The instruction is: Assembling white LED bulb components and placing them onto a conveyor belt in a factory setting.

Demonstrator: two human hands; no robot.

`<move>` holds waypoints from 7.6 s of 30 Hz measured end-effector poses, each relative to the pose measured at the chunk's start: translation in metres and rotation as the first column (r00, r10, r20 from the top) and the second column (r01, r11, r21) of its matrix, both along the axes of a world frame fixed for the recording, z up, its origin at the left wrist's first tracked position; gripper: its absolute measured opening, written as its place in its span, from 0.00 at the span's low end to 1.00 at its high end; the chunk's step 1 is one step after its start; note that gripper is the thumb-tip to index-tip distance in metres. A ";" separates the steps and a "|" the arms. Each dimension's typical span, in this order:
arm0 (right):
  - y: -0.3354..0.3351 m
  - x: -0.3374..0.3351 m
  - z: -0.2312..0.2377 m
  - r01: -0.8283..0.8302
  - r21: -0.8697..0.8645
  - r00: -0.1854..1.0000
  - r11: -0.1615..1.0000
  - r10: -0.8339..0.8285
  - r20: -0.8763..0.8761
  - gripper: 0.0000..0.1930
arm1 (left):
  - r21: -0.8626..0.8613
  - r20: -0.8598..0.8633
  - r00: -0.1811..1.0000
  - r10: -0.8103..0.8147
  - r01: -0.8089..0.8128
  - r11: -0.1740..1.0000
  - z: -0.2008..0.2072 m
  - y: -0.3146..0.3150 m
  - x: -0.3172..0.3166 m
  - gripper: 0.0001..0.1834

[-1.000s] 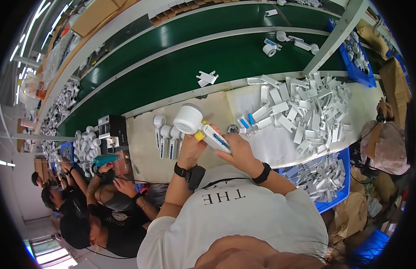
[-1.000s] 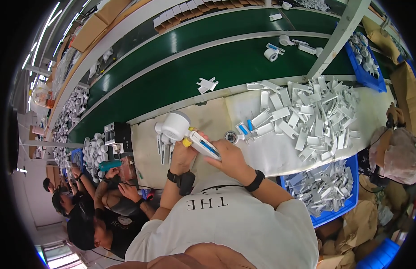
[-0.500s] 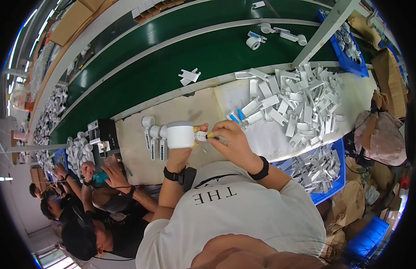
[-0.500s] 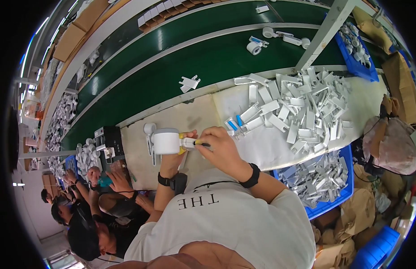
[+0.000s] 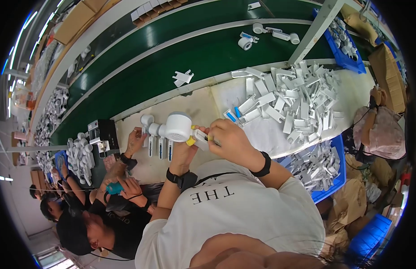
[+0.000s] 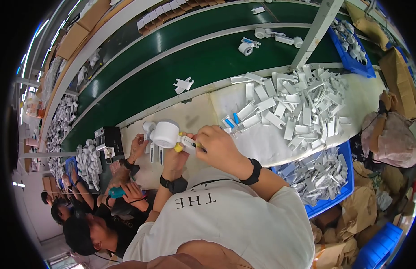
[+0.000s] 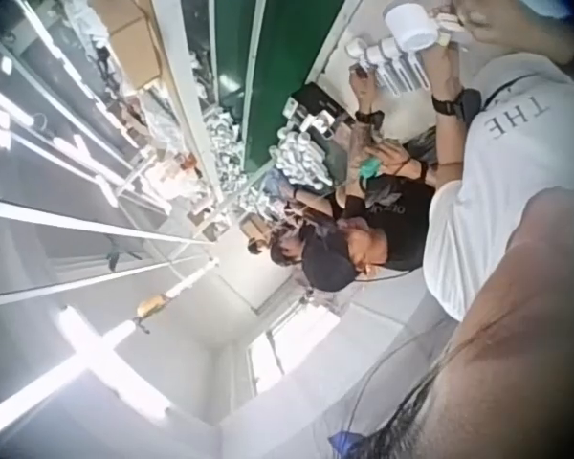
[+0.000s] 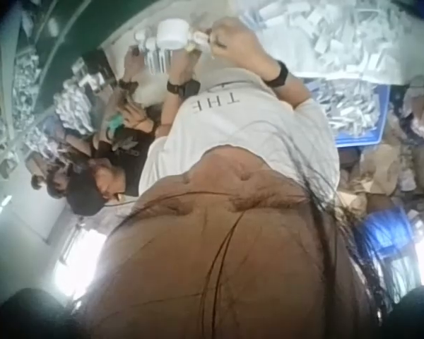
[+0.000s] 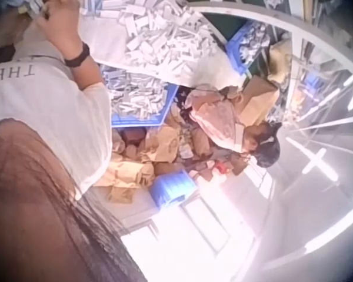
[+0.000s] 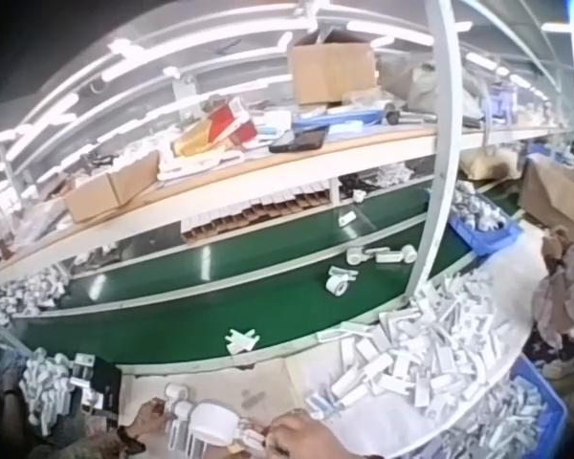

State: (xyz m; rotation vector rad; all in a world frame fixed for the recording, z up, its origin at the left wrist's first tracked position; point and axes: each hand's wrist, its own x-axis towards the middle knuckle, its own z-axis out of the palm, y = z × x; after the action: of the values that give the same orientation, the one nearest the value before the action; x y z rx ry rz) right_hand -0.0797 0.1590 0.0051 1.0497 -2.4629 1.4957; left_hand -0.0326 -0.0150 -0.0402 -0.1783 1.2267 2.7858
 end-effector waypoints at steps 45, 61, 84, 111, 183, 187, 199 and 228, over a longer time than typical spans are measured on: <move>0.011 0.001 -0.142 -0.439 0.254 0.701 0.862 0.152 0.697 0.16 | -0.918 -0.102 0.985 0.139 -0.039 -0.395 -0.141 -0.066 0.022 0.13; -0.208 -0.196 -0.194 -0.123 0.258 0.992 0.958 0.109 0.071 0.18 | -0.853 -0.086 0.877 0.472 0.180 -0.490 -0.140 -0.157 0.022 0.20; -0.066 -0.325 -0.188 0.261 0.571 0.933 0.778 -0.052 -0.355 0.26 | -0.983 -0.073 0.957 0.281 -0.020 -0.185 -0.118 -0.081 -0.014 0.23; -0.028 -0.080 0.032 -0.482 -0.533 0.592 0.696 0.707 0.387 0.33 | 0.014 -0.120 0.991 0.057 -0.056 0.998 0.001 -0.043 -0.022 0.38; -0.001 -0.057 -0.119 -0.025 -0.185 0.512 0.982 0.172 0.842 0.14 | -0.110 0.134 0.983 0.128 -0.114 0.987 0.015 -0.017 0.079 0.13; -0.031 -0.083 -0.156 -0.073 0.347 0.997 0.935 0.075 0.007 0.11 | -0.036 0.057 0.986 0.157 -0.155 0.987 0.012 -0.041 0.089 0.17; -0.070 -0.130 -0.174 -0.406 0.725 0.729 0.557 0.675 -0.110 0.13 | -0.140 0.075 0.911 0.405 -0.392 0.909 0.030 -0.048 0.111 0.16; -0.048 -0.148 -0.179 -0.237 0.604 0.965 0.761 0.256 0.057 0.13 | -0.086 0.150 0.783 0.603 -0.598 0.797 0.009 -0.024 0.101 0.12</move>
State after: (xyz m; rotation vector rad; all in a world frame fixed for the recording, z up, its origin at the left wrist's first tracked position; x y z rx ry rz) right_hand -0.2274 0.1110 -0.1743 1.5254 -2.9551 0.6858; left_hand 0.0685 -0.0392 -0.0308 -0.9555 1.3623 3.1607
